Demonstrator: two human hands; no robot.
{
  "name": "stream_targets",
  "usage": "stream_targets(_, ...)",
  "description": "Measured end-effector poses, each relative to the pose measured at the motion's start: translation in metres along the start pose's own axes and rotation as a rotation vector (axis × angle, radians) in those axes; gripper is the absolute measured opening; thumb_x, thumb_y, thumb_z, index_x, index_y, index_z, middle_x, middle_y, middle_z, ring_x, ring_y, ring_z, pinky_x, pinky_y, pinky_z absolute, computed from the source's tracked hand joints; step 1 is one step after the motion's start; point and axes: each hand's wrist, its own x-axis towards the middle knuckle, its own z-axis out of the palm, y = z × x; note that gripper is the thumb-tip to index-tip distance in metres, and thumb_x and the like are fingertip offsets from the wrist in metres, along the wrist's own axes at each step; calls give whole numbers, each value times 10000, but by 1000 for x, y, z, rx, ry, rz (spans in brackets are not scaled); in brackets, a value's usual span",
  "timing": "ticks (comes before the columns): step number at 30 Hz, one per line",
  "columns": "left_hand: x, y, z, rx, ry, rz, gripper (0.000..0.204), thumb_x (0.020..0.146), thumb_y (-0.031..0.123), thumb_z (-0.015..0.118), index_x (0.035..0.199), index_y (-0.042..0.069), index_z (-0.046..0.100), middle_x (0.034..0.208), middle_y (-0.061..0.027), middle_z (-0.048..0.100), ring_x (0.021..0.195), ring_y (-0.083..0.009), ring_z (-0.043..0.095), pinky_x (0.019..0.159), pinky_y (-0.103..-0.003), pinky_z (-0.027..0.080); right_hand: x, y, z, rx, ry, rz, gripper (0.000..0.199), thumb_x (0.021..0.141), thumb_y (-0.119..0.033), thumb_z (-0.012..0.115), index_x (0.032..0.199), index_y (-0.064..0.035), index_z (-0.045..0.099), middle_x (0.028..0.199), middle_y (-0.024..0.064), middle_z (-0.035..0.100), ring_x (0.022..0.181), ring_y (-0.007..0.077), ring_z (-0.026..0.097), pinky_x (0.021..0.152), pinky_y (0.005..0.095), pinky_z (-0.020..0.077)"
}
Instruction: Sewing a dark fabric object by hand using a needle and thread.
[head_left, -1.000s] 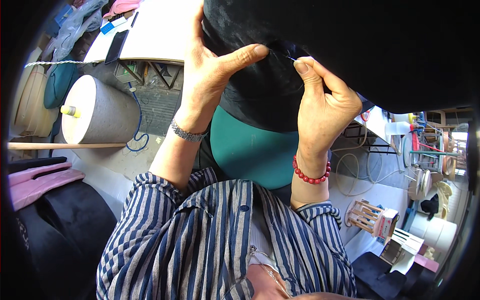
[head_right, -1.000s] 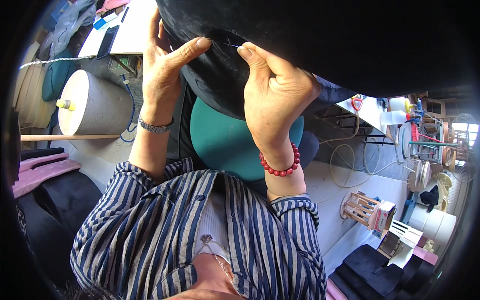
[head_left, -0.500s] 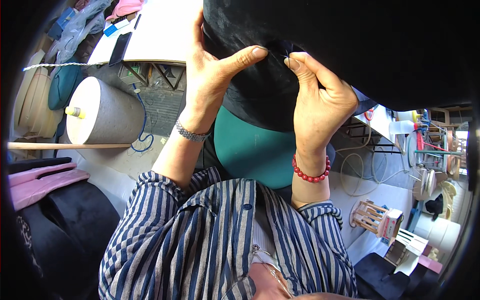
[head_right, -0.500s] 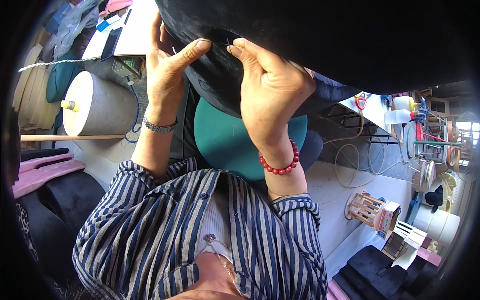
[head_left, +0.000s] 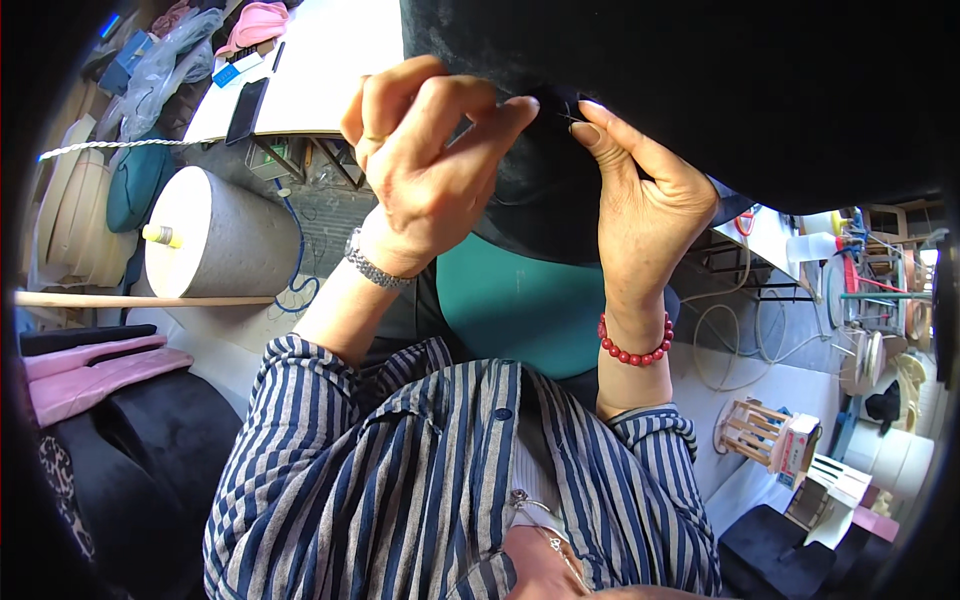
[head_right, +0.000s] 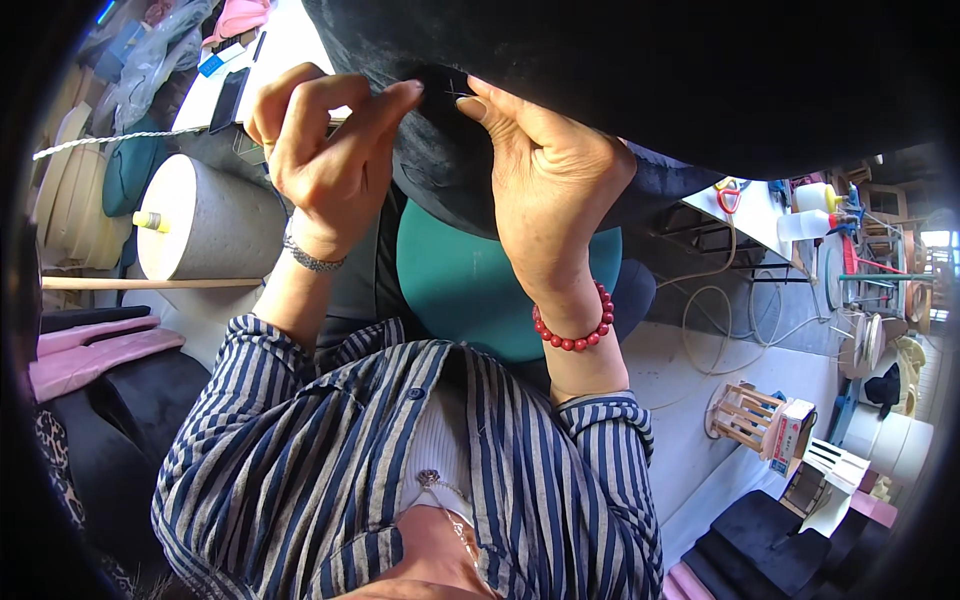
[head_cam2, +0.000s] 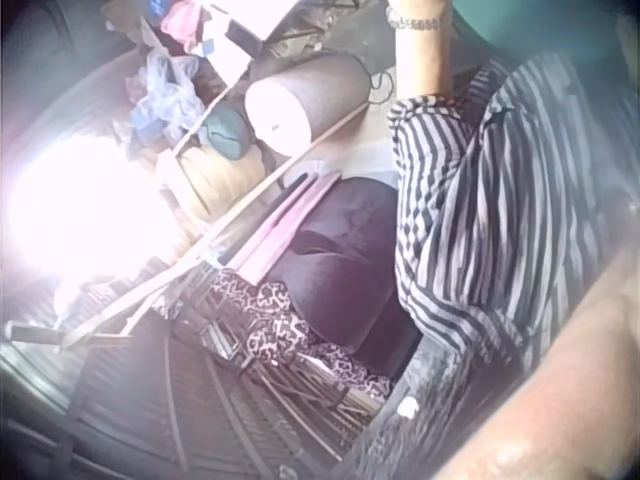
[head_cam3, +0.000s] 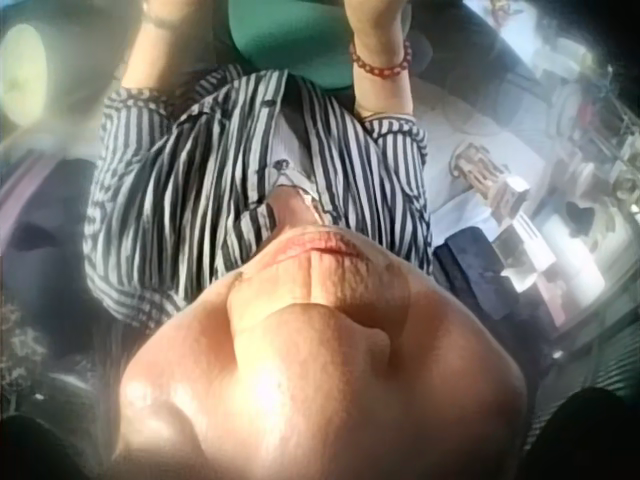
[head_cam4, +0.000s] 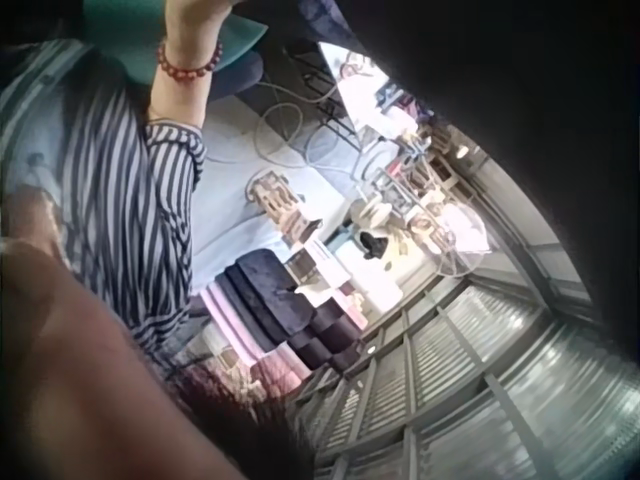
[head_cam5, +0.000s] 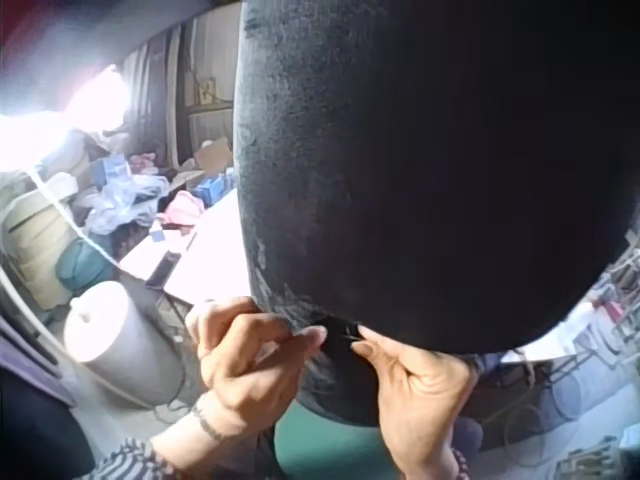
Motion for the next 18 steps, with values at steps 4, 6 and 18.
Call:
stream_targets(4,8,-3,1,44,-81,116,292,581,153,727,869,197,746,903,63,629,961,-150,559,851,-316,336,0,-2,-3,-14,-23,38,197,789,60,715,980,13,727,891,108,732,807,169,711,772,252,588)
stream_targets(6,13,-1,2,71,-128,88,255,611,168,719,864,188,719,944,56,617,979,-158,557,858,-325,336,0,0,-4,6,-27,63,192,796,62,708,982,14,727,885,107,732,807,167,710,771,248,587)
stream_targets(18,8,0,7,132,-150,114,248,633,143,708,877,171,669,975,28,597,1031,-192,543,867,-352,344,1,-1,-9,-43,-42,44,208,797,19,721,1001,-22,731,896,101,734,817,158,712,763,229,581)
